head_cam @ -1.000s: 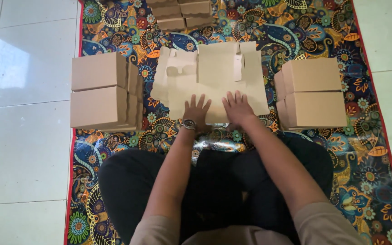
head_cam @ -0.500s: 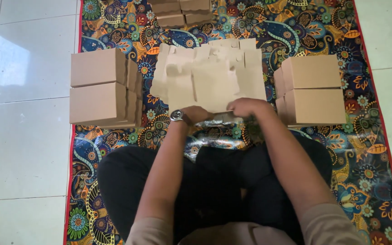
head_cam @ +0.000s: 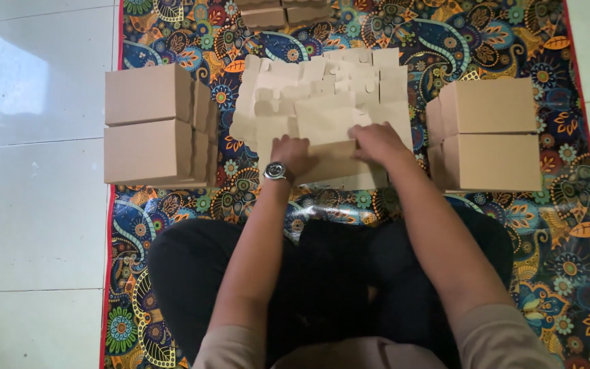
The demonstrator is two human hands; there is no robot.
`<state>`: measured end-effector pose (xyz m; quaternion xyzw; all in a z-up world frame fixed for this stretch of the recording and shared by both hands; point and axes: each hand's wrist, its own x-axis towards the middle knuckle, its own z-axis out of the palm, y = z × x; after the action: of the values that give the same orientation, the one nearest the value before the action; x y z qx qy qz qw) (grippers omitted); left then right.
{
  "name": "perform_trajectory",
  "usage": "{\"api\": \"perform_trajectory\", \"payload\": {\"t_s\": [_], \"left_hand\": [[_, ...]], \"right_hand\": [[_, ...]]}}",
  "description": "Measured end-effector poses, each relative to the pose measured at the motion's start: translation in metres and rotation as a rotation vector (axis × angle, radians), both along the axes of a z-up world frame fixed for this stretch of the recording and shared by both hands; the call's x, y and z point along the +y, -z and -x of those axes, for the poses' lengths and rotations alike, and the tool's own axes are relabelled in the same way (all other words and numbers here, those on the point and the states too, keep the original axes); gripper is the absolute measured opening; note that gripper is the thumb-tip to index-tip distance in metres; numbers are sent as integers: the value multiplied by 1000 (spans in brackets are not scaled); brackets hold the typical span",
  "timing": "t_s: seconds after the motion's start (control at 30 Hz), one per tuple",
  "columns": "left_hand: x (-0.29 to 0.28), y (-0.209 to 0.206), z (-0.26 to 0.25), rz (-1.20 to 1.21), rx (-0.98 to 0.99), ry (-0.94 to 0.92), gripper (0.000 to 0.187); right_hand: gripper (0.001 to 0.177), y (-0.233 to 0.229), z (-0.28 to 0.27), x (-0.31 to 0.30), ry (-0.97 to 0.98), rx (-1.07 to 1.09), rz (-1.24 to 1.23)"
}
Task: The person is folding flat cardboard templates into small boxes and stacking them on the floor.
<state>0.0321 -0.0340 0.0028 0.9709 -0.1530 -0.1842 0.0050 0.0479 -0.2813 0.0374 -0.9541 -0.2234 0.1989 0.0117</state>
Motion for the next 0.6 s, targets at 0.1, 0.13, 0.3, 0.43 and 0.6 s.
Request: {"api": "perform_trajectory", "payload": {"t_s": [0.1, 0.13, 0.3, 0.43, 0.6], "left_hand": [[3, -22, 6, 60, 65, -127, 64], [2, -26, 6, 67, 27, -160, 59], [-1, -33, 4, 60, -9, -210, 59], [3, -44, 6, 33, 5, -276, 60], [8, 4, 7, -29, -103, -284, 64]], "right_hand": [[44, -10, 2, 0, 94, 39, -51], [45, -8, 0, -1, 118, 12, -58], [55, -1, -5, 2, 145, 5, -64], [57, -11, -3, 8, 131, 18, -70], [56, -16, -1, 20, 97, 11, -18]]}}
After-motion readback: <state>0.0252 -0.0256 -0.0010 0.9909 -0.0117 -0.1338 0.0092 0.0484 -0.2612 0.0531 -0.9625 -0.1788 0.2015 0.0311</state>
